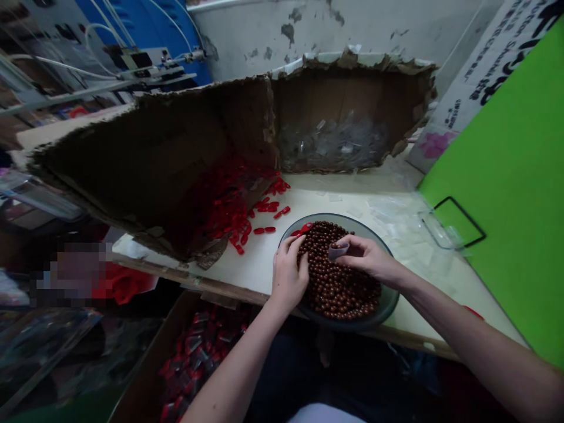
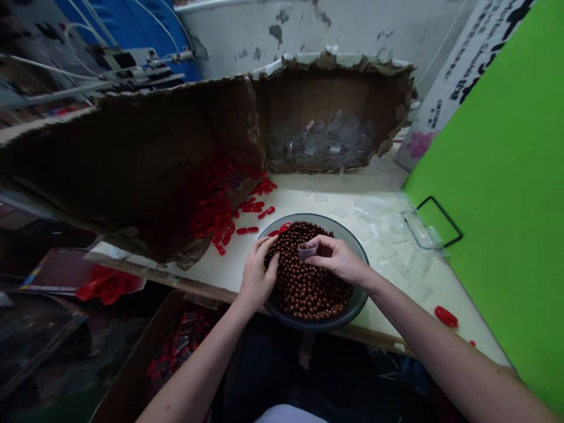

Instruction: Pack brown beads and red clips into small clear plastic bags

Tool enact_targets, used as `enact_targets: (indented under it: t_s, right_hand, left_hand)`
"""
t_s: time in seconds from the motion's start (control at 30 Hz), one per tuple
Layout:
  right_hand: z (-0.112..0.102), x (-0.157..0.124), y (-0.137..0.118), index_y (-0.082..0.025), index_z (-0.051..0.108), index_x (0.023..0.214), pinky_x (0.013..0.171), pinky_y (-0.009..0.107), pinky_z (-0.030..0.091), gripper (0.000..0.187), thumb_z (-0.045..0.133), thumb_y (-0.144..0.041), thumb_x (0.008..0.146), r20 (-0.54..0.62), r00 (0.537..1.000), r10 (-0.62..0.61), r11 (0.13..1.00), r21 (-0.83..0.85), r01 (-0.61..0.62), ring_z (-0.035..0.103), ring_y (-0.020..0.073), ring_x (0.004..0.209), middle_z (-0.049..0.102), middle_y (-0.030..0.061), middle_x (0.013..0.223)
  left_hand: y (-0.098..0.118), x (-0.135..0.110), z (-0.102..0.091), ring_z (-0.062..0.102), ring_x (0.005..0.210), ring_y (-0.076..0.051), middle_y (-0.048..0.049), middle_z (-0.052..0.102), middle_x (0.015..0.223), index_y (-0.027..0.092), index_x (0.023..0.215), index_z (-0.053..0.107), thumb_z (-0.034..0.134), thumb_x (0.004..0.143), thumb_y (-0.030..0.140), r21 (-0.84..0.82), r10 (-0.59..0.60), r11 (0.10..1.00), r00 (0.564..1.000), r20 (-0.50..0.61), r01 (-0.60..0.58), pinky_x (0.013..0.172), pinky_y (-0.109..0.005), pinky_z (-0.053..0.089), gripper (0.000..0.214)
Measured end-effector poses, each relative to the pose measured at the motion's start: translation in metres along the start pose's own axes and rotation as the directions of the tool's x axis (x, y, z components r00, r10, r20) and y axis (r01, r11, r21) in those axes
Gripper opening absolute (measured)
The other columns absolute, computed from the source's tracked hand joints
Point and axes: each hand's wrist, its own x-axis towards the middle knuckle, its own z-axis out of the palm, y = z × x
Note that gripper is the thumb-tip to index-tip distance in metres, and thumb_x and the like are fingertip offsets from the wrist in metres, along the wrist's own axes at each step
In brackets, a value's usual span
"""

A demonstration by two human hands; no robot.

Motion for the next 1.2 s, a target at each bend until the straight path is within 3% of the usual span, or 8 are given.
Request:
enact_targets:
  t_s: [0.13, 0.27, 0.37, 0.63, 0.83, 1.0, 1.2]
  right_hand:
    - [0.007, -0.009, -0.011, -0.022, 0.061, 0.103, 0.09, 0.036, 0.049, 0.039, 0.079, -0.03, 0.07, -0.064, 0.997, -0.035, 0.997, 0.062, 0.039, 0.067, 0.0174, 0.089, 0.072, 0.0016, 0.097]
    - [0.013, -0.013, -0.021, -0.024, 0.06, 0.109, 0.089, 0.034, 0.049, 0.04, 0.076, -0.03, 0.073, -0.073, 0.988, -0.134, 0.989, 0.047, 0.137, 0.066, 0.0173, 0.092, 0.07, 0.0018, 0.1]
    - [0.017, -0.016, -0.026, -0.027, 0.056, 0.117, 0.088, 0.034, 0.05, 0.046, 0.074, -0.029, 0.075, -0.084, 0.975, -0.205, 0.978, 0.01, 0.207, 0.066, 0.0174, 0.092, 0.069, 0.0012, 0.099]
    - [0.014, -0.027, -0.047, -0.027, 0.055, 0.121, 0.085, 0.036, 0.055, 0.045, 0.069, -0.03, 0.078, -0.028, 0.979, -0.201, 0.977, -0.08, 0.198, 0.068, 0.0181, 0.089, 0.067, 0.0031, 0.108]
    - [0.01, -0.031, -0.061, -0.026, 0.055, 0.129, 0.089, 0.039, 0.054, 0.051, 0.067, -0.032, 0.08, -0.006, 0.978, -0.207, 0.96, -0.194, 0.202, 0.068, 0.0203, 0.093, 0.069, 0.0051, 0.111]
    - [0.008, -0.032, -0.062, -0.03, 0.045, 0.135, 0.078, 0.035, 0.056, 0.061, 0.068, -0.029, 0.079, -0.034, 0.975, -0.219, 0.948, -0.244, 0.204, 0.069, 0.0196, 0.086, 0.067, 0.0042, 0.105]
    - [0.009, -0.031, -0.06, -0.026, 0.049, 0.12, 0.074, 0.036, 0.057, 0.049, 0.072, -0.031, 0.077, -0.059, 0.975, -0.216, 0.959, -0.199, 0.201, 0.07, 0.0205, 0.082, 0.069, 0.0049, 0.098]
  left_hand:
    - [0.022, 0.001, 0.0, 0.055, 0.117, -0.021, -0.0102, 0.06, 0.125, 0.019, 0.123, 0.057, 0.053, 0.085, 0.015, -0.23, 0.012, 0.973, 0.996, 0.091, 0.009, 0.104, -0.038, 0.042, 0.038]
    - [0.033, 0.002, 0.006, 0.063, 0.106, -0.021, -0.01, 0.067, 0.115, 0.017, 0.113, 0.063, 0.057, 0.085, 0.021, -0.481, -0.042, 0.862, 0.968, 0.247, 0.161, 0.095, -0.035, 0.048, 0.029]
    - [0.035, 0.005, 0.008, 0.066, 0.097, -0.02, -0.0081, 0.072, 0.101, 0.015, 0.1, 0.067, 0.06, 0.082, 0.025, -0.59, -0.112, 0.762, 0.952, 0.284, 0.266, 0.09, -0.032, 0.05, 0.021]
    - [0.044, 0.01, 0.0, 0.063, 0.071, -0.013, -0.0054, 0.072, 0.086, 0.013, 0.092, 0.071, 0.074, 0.07, 0.033, -0.698, -0.24, 0.557, 0.892, 0.383, 0.449, 0.068, -0.025, 0.051, 0.03]
    - [0.045, 0.011, -0.003, 0.063, 0.074, -0.013, -0.0057, 0.072, 0.089, 0.014, 0.093, 0.072, 0.077, 0.067, 0.031, -0.749, -0.211, 0.414, 0.855, 0.473, 0.517, 0.072, -0.027, 0.05, 0.032]
    - [0.044, 0.011, -0.006, 0.064, 0.073, -0.012, -0.0053, 0.072, 0.091, 0.015, 0.094, 0.072, 0.078, 0.065, 0.025, -0.765, -0.191, 0.37, 0.85, 0.491, 0.526, 0.074, -0.027, 0.05, 0.031]
    - [0.044, 0.011, -0.006, 0.066, 0.08, -0.014, -0.0066, 0.073, 0.094, 0.014, 0.098, 0.07, 0.079, 0.063, 0.022, -0.776, -0.172, 0.36, 0.855, 0.489, 0.517, 0.073, -0.025, 0.051, 0.037]
